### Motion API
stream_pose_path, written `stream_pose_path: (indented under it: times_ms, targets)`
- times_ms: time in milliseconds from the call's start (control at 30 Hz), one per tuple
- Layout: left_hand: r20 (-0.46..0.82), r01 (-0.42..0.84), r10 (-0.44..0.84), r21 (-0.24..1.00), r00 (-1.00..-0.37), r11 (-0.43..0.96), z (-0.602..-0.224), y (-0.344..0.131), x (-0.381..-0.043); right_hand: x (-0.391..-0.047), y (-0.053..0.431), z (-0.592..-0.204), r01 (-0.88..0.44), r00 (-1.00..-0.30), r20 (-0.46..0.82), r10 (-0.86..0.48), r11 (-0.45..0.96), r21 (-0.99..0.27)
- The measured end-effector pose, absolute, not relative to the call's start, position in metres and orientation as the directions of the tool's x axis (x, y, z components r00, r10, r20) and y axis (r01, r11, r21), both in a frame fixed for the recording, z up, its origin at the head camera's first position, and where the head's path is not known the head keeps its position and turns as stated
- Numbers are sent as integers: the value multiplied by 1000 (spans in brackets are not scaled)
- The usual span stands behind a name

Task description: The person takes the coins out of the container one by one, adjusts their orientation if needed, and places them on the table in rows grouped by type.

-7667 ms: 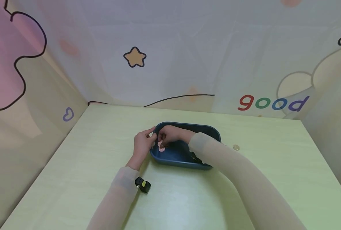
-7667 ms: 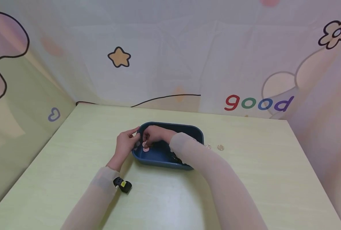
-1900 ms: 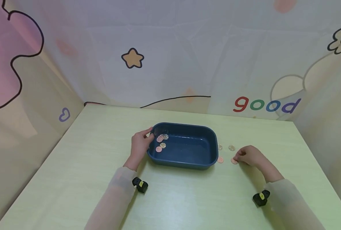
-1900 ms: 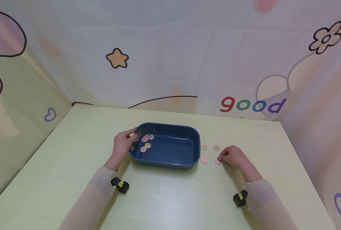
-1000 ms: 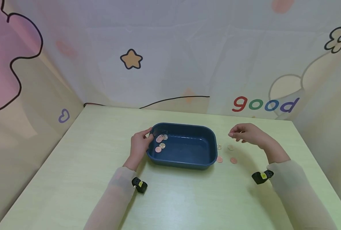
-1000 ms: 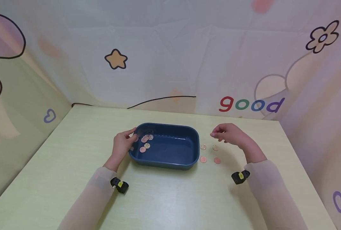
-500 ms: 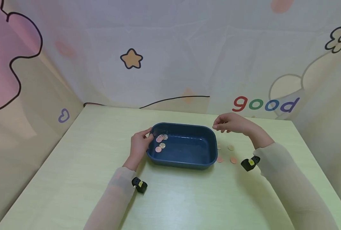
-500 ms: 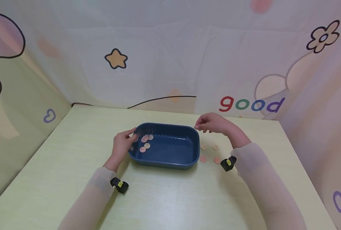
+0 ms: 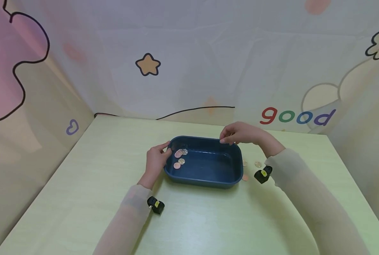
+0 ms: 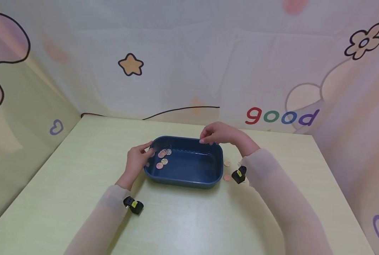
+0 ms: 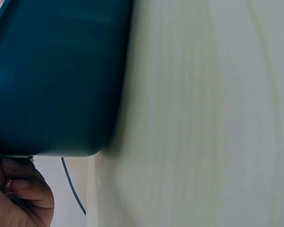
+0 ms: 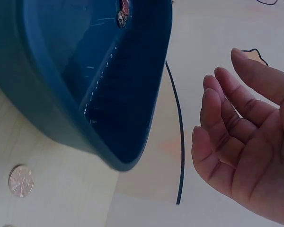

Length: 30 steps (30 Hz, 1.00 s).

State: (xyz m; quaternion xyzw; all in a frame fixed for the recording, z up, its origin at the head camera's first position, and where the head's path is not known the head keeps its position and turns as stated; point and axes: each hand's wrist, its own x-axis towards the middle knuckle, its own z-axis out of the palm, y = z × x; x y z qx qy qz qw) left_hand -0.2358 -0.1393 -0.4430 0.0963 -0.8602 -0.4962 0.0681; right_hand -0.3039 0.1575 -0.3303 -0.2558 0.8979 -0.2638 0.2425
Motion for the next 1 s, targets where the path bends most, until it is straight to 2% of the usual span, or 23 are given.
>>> stream_pose_path:
  times_ms: [600, 1000]
  targets:
    - [8, -112, -235, 862, -972, 494, -444, -138, -236, -327, 82, -363, -461, -553, -386, -739, 657, -596]
    - [26, -97, -231, 858, -973, 505, -443, -138, -236, -329, 50, -382, -484, -543, -426, -723, 685, -545]
